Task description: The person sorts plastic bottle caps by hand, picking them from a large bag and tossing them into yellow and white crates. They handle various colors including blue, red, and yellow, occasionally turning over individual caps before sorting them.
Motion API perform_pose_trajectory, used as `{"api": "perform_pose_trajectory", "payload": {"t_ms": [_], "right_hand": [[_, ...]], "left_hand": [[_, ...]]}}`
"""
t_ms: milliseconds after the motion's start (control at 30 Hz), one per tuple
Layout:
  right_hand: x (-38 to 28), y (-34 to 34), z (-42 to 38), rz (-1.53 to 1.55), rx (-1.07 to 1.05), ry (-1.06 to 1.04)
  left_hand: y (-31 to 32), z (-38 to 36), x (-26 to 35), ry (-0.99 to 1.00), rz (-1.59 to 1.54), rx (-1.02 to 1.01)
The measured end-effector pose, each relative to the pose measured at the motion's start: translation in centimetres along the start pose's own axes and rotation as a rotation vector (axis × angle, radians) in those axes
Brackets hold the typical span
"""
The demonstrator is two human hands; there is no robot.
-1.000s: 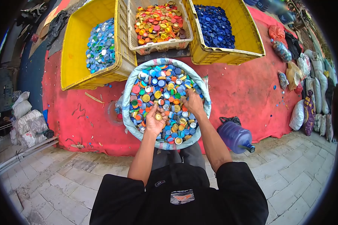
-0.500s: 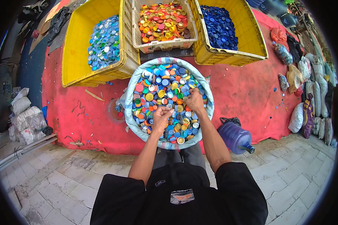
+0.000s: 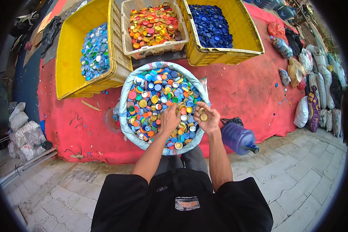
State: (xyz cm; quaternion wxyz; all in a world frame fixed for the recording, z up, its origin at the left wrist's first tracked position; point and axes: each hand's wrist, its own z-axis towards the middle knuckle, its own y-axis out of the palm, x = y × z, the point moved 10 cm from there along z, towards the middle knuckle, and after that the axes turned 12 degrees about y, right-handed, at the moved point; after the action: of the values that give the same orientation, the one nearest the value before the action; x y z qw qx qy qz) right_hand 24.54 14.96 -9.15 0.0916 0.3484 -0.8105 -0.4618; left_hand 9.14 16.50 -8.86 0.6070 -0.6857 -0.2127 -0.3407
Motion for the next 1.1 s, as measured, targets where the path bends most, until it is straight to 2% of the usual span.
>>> {"api": "perform_pose_trajectory", "payload": {"t_ms": [333, 767, 867, 1000, 1100], "right_hand": [[0.8, -1.9, -1.6, -0.045, 0.052, -0.013], [1.7, -3.0, -1.1, -0.074, 0.083, 0.001], [2.0, -3.4, -0.9, -0.073, 0.107, -0.009], [2.1, -3.9, -0.9, -0.058, 0.132, -0.031], [2.2, -4.6, -1.2, -0.045, 0.178, -0.031]], "left_hand": [[1.6, 1.1, 1.2, -0.131, 0.208, -0.053], [1.9, 0.4, 1.5, -0.014, 0.047, 0.024], [2.8, -0.1, 2.0, 0.059, -0.031, -0.038], [1.9, -0.9, 3.7, 0.176, -0.036, 0.006], [3.7, -0.9, 2.0, 0.021, -0.040, -0.214]]}}
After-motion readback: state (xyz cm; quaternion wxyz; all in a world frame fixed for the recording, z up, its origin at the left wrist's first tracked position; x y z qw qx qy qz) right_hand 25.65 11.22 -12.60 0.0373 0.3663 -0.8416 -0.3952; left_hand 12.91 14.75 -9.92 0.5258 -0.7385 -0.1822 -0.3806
